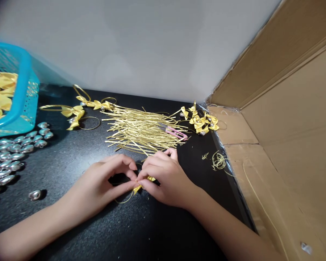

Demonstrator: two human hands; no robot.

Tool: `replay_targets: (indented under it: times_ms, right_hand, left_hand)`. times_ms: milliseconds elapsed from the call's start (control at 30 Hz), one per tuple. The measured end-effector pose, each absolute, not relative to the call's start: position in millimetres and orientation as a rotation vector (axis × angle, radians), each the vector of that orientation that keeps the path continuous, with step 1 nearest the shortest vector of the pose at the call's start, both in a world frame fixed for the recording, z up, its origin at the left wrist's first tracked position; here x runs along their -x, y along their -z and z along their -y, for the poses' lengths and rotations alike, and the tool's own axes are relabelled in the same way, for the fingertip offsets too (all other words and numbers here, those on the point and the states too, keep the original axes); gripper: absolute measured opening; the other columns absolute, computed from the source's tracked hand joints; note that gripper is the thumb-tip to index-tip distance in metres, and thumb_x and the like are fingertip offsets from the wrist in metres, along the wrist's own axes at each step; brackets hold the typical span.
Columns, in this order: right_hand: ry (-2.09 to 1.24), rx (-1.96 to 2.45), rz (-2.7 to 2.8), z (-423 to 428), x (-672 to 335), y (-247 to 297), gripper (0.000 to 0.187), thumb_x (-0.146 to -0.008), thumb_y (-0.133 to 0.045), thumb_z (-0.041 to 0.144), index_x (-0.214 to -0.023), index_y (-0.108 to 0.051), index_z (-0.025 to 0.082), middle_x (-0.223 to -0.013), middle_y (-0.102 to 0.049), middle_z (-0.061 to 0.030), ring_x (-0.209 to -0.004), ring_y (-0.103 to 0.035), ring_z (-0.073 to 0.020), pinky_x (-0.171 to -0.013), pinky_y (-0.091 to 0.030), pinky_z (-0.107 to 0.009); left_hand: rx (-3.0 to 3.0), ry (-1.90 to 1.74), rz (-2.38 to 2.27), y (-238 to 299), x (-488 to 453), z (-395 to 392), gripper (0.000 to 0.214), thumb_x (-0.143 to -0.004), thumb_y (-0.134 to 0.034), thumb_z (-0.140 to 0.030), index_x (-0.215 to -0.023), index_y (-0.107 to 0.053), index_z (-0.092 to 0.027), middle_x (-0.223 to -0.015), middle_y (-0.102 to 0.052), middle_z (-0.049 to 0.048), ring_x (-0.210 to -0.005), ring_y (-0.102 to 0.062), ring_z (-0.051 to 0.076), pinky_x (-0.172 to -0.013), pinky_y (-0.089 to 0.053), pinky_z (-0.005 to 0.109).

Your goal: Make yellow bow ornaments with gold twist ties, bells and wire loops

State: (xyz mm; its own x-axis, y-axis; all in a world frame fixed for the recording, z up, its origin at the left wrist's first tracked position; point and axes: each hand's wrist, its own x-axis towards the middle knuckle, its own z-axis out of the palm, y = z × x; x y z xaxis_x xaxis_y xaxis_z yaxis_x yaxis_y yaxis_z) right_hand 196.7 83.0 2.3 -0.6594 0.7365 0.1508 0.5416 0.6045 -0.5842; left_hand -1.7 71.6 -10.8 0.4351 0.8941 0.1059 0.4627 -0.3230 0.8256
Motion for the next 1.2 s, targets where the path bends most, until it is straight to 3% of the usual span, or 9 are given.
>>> replay_targets:
  times_ms: [567,1033,1200]
  right_hand:
    - [-1.1,0.816,2.383,-85,-203,-17,0.008,-0.09,-0.063,0.023,-0.082,-0.064,0.021,-0.083,-0.068,0.0022,-0.083,-0.058,-0.0132,-0.084,-0.028,-0.035]
    - [-1.286,0.82,2.445,-80,-200,-40,0.007,-0.089,-0.063,0.019,-0.081,-0.062,0.02,-0.085,-0.066,0.0035,-0.084,-0.058,-0.0119,-0.086,-0.029,-0.035]
    - [-1.301,0.819,2.465,-79,-199,-42,0.007,-0.09,-0.059,0.018,-0.083,-0.059,0.02,-0.086,-0.064,0.0034,-0.085,-0.057,-0.0119,-0.087,-0.028,-0.035]
  left_hand:
    - [-2.04,-0.922,-0.842,9,9,-71,0.014,-0.081,-0.073,-0.024,-0.078,-0.06,-0.022,-0.072,-0.069,-0.0042,-0.064,-0.058,0.013,-0.065,-0.039,0.027]
    - [-2.042,-0.863,-0.883,-3,10,-61,0.032,-0.087,-0.057,-0.052,-0.068,-0.061,-0.027,-0.065,-0.074,-0.0029,-0.061,-0.058,0.017,-0.065,-0.039,0.036]
    - [-2.063,-0.952,-0.834,0,11,-62,0.025,-0.086,-0.062,-0.046,-0.07,-0.059,-0.027,-0.066,-0.074,-0.0049,-0.06,-0.056,0.016,-0.063,-0.038,0.035]
